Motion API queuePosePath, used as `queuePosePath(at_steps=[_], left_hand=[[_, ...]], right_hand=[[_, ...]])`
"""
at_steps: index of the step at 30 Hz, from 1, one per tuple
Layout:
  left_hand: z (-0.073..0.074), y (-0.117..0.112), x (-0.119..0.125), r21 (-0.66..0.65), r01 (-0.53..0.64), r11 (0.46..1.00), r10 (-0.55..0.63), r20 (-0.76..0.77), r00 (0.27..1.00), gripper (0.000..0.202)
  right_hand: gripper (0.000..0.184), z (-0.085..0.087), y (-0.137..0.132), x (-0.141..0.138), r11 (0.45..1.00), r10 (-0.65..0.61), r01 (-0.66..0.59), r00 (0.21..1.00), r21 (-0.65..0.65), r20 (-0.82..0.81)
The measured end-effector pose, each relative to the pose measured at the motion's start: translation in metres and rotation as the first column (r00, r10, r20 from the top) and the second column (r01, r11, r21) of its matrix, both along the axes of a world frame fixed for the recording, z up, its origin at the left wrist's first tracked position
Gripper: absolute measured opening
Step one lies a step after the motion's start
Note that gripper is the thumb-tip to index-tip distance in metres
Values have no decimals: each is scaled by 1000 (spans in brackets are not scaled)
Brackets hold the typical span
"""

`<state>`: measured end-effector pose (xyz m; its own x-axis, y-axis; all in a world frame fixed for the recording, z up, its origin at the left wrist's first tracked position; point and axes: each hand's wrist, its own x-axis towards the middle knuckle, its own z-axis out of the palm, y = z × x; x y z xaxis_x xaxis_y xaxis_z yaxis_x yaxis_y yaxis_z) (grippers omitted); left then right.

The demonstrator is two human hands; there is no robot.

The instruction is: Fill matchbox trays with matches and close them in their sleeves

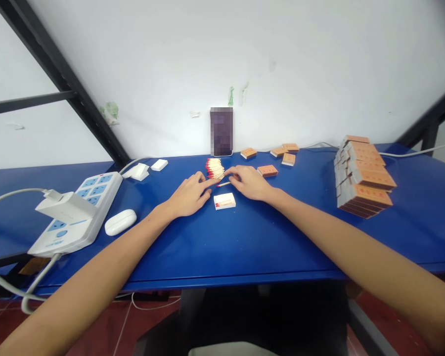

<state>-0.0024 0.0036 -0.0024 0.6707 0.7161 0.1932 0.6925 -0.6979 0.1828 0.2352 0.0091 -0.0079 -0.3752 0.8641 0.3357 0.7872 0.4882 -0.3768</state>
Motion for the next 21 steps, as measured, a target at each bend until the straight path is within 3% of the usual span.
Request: queuePosePath(at_steps=[4, 21], left_hand=[[0, 1, 0, -10, -2, 1000, 1, -32, 999, 48], [-5, 7, -6, -38, 72, 997, -65, 144, 987, 41]], right_hand=[[36, -2, 1, 0, 1000, 3, -3, 999, 7, 40], [33, -3, -2, 1, 999, 40, -41, 996, 18, 78]])
